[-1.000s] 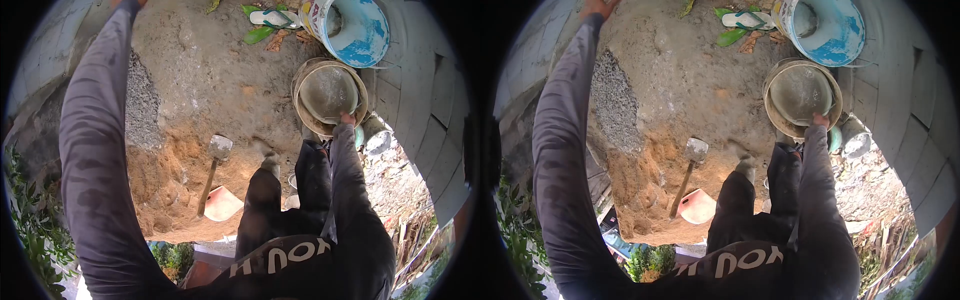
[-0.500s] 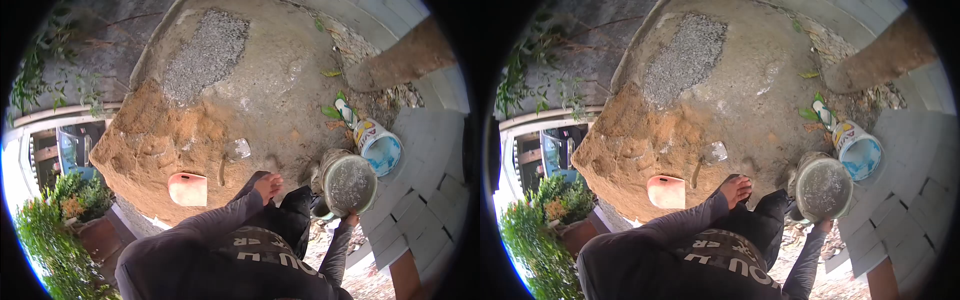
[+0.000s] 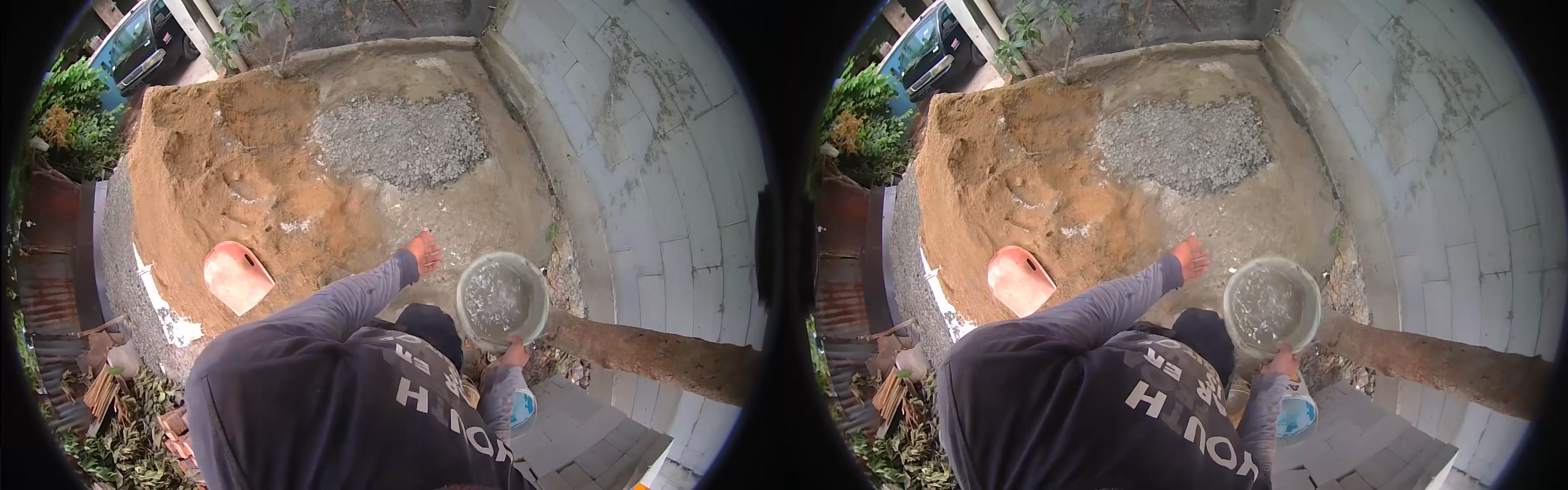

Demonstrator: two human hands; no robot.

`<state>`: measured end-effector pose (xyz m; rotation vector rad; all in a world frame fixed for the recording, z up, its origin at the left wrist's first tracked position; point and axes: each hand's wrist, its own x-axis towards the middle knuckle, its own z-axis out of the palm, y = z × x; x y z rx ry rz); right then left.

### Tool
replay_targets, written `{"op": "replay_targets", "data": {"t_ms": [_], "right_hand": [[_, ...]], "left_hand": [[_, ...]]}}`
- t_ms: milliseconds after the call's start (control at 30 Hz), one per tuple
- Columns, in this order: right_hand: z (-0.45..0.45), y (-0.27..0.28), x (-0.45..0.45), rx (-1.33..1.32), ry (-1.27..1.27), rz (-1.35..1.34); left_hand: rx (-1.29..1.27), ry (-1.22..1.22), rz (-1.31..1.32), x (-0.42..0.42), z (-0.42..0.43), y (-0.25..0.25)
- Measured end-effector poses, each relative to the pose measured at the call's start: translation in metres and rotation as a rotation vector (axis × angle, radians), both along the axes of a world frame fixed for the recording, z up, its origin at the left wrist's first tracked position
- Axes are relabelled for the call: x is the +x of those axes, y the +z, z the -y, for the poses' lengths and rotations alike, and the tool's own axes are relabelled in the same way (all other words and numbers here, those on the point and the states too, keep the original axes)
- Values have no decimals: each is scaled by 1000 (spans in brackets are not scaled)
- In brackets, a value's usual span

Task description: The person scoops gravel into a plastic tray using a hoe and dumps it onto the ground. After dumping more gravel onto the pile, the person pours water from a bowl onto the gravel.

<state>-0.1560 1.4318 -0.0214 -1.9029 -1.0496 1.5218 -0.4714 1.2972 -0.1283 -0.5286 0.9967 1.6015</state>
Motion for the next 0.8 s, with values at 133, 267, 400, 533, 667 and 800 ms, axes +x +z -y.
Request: {"op": "replay_targets", "data": {"t_ms": [133,267,400,533,667,800], "right_hand": [[-97,-11,-136,309,317,-64],[-127,88,-268,225,384,134],[-171,41,-330,-25,128,-359],[-201,-16,-384,-169,45,-607],[-207,-44,-457,-70,-21,-420],[-196,-40,-522,35,124,-31]], "left_hand": [[14,91,131,-75,-97,34],[425,320,90,-194,-191,54],[543,491,-16,-334,-239,55],[569,490,-272,-416,-185,113],[157,580,-290,-498,-130,0],[-138,407,131,-497,-107,-91]]}}
